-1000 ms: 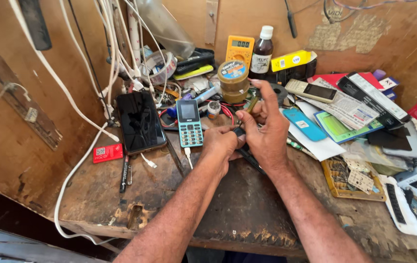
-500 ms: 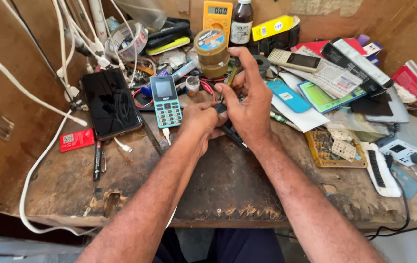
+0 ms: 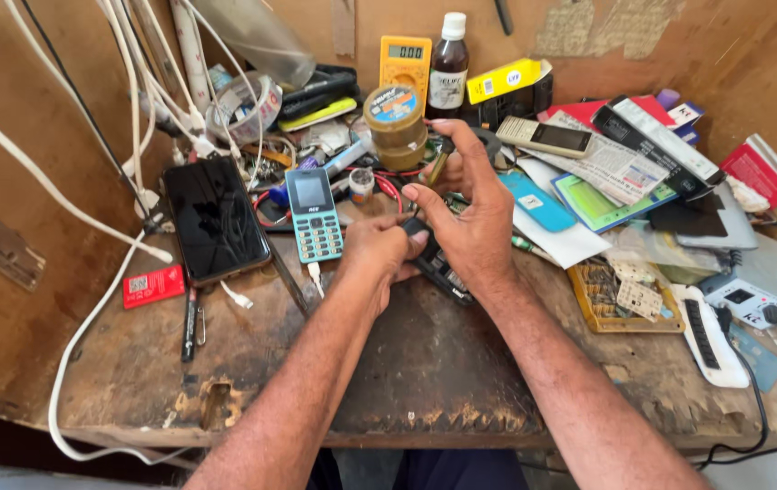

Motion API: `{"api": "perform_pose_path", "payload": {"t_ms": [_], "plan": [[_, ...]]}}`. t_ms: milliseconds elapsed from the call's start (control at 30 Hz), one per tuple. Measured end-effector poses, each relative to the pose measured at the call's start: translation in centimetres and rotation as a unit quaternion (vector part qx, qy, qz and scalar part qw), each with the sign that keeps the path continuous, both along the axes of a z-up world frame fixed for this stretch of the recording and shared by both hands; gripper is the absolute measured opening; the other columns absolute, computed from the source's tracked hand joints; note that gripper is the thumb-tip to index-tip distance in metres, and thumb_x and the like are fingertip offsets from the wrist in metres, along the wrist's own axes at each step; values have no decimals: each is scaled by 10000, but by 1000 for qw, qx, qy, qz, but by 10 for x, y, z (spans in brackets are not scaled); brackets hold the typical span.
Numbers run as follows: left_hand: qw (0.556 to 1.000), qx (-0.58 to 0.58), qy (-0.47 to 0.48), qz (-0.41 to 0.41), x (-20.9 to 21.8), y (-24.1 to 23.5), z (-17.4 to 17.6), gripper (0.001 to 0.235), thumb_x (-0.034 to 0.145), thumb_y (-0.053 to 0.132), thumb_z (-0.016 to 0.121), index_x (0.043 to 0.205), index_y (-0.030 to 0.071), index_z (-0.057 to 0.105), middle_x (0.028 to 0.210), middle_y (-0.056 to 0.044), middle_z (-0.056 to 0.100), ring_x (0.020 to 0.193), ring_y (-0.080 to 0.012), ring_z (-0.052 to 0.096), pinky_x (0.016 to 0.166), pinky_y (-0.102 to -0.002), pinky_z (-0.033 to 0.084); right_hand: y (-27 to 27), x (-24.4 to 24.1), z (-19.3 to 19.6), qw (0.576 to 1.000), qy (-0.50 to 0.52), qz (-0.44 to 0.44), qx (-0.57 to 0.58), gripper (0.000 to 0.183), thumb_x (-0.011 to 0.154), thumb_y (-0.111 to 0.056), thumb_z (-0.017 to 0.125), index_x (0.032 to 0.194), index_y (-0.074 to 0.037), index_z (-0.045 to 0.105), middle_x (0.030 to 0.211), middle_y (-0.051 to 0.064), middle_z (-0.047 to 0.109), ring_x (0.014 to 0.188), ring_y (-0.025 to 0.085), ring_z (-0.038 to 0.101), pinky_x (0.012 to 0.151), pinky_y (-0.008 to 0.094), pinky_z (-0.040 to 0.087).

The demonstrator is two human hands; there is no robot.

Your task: The person disassembles a feature phone, removes the back cover and battery, and uses a small tool to adjust internal components. They then reconnect a charging cable to test the device and reassemble the phone by replacing the battery and back cover.

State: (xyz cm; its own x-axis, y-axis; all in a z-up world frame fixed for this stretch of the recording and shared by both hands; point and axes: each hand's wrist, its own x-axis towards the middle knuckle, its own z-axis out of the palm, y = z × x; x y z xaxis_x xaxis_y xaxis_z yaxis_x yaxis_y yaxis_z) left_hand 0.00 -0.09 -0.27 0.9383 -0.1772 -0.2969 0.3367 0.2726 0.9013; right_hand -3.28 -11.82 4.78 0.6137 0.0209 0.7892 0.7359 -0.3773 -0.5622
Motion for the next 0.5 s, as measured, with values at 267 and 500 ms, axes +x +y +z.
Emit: {"api": "perform_pose_path", "payload": {"t_ms": [267, 500], "plan": [[1000, -7, -7, 9, -3, 0, 5, 266, 851, -14, 715, 1102, 55, 770, 907, -58, 752, 768, -166, 713, 675, -357, 609, 8, 4, 11, 988, 75, 60, 119, 593, 972, 56, 650, 1518, -83, 466, 930, -19, 666, 917, 71, 687, 869, 238, 589], [1000, -22, -10, 1, -5, 2, 4, 289, 840, -13, 721, 1115, 58, 771, 908, -46, 751, 780, -164, 716, 683, -350, 616, 1, 5, 15, 993, 81, -50, 66, 501, 951, 74, 763, 1417, -33, 614, 897, 33, 604, 815, 101, 566, 719, 253, 477]]}}
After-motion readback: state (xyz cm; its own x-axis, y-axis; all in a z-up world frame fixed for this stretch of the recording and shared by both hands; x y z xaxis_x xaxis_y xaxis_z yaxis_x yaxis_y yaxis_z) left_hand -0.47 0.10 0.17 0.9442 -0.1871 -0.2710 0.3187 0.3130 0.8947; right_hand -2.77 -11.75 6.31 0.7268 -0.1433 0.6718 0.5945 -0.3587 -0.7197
